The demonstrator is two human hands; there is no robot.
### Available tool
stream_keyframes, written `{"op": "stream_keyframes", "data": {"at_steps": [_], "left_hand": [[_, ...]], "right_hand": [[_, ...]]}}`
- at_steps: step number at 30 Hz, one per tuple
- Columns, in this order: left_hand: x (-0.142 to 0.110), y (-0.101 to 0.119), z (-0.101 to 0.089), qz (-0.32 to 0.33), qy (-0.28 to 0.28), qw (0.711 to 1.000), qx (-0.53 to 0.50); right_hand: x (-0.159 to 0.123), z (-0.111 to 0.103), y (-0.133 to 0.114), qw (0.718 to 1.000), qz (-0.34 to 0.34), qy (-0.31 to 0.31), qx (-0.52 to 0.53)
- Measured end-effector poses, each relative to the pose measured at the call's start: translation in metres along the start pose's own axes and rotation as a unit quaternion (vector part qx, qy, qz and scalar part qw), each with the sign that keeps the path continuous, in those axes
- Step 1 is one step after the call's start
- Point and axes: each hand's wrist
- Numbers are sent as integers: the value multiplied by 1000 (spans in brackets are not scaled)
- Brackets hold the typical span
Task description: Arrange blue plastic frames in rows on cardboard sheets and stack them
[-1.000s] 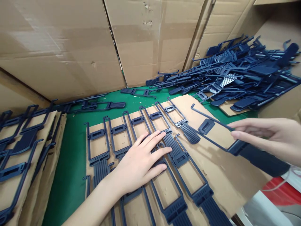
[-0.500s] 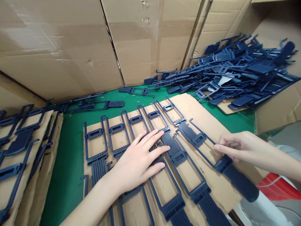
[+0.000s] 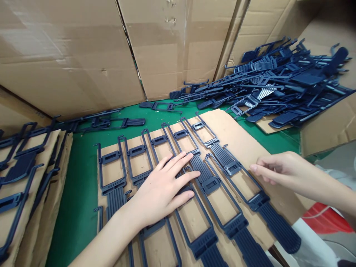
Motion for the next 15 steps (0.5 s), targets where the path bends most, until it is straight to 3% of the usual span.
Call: {"op": "stream_keyframes", "data": {"at_steps": [7,15], "left_hand": [[0,0,0,2,4,1000,-4],[0,0,0,-1,1,1000,-4]], "right_hand": [[10,1,-20,996,-38,79,30],[16,18,-21,997,-60,42,34]]}}
Point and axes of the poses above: each hand's wrist, its own x-axis towards the middle knuckle, its own z-axis out of the palm, y = z × x, and after that the axes turned 10 degrees about -x, right-handed
